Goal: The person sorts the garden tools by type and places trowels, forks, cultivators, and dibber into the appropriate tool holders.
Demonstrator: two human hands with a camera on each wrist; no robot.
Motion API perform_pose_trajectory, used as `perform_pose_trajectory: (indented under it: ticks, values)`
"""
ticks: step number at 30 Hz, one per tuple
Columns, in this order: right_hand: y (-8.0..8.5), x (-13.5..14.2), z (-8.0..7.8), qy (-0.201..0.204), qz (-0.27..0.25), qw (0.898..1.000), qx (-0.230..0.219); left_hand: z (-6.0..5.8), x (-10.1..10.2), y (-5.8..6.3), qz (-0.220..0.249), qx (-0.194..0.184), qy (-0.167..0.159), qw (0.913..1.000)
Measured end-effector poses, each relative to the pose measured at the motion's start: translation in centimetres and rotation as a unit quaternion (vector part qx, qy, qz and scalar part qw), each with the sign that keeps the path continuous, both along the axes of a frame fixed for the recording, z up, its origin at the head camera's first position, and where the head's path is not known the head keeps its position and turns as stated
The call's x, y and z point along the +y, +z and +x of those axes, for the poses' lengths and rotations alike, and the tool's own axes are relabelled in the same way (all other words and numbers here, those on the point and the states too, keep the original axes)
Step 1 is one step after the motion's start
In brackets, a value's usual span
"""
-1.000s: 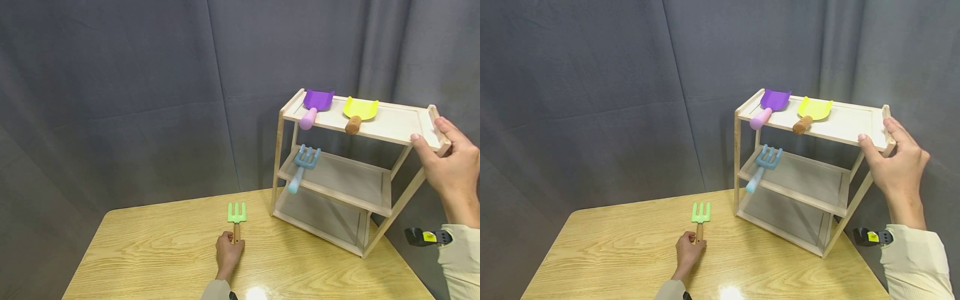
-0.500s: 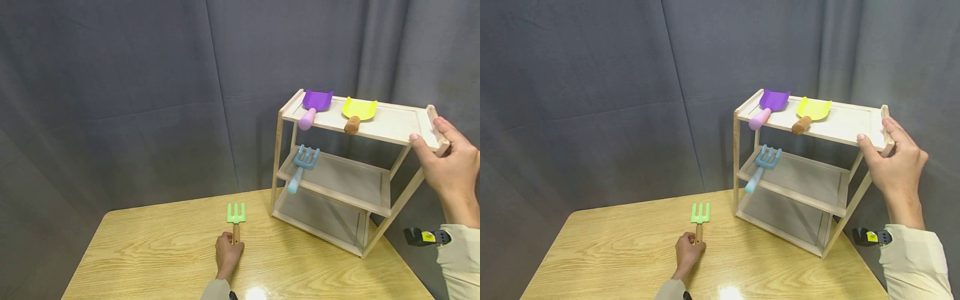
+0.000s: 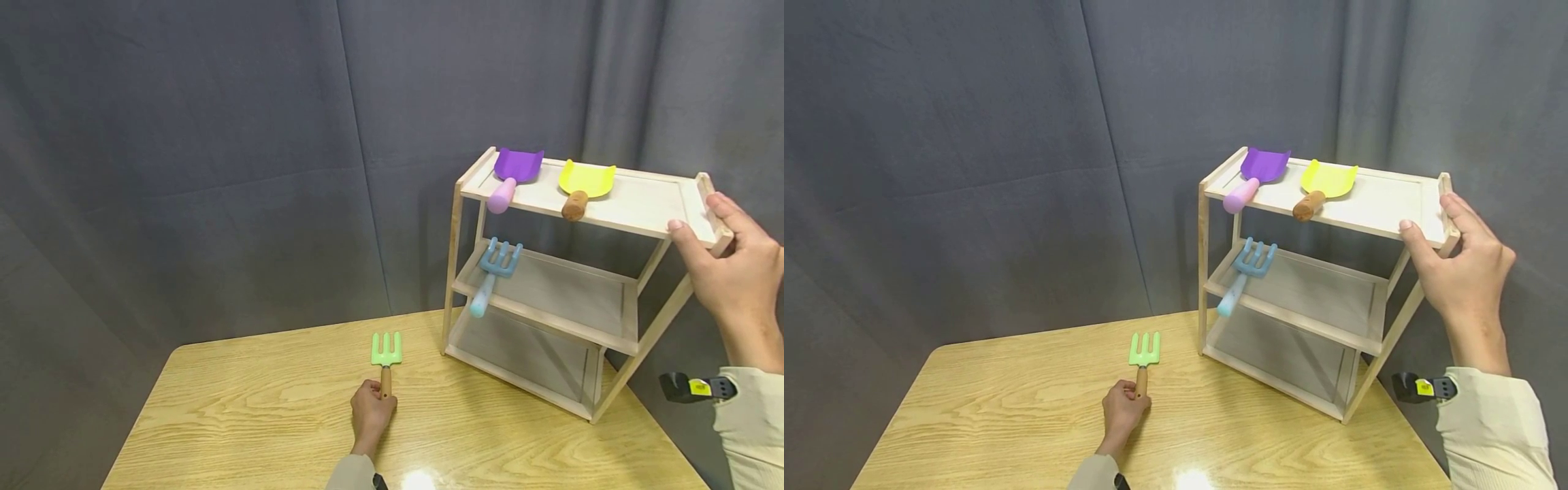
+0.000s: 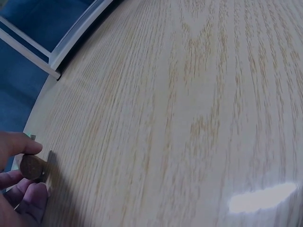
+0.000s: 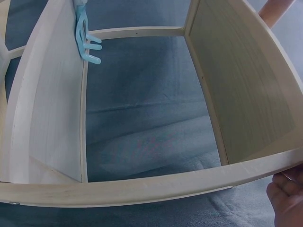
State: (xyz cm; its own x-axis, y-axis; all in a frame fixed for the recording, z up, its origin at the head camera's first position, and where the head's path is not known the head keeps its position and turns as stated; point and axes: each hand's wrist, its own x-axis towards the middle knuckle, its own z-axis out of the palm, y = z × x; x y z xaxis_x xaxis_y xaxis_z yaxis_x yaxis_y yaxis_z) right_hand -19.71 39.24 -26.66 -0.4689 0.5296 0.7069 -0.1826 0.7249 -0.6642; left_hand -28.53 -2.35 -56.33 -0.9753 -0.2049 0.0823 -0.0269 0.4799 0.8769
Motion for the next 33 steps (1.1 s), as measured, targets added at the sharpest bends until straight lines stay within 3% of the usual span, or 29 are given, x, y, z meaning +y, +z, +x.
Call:
perform_pose_trajectory:
  ticks: [12, 33]
  values:
    - [-0.1, -0.1, 0.1, -0.001, 0.004, 1.000, -0.007, 0.1, -0.6, 0.2, 0.020, 0.013, -0.009, 0.9997]
    - [-0.1, 0.0, 0.0, 0.001, 0.009, 1.000, 0.004, 0.0, -1.2, 1.2, 0.051, -0.015, -0.021, 0.9983]
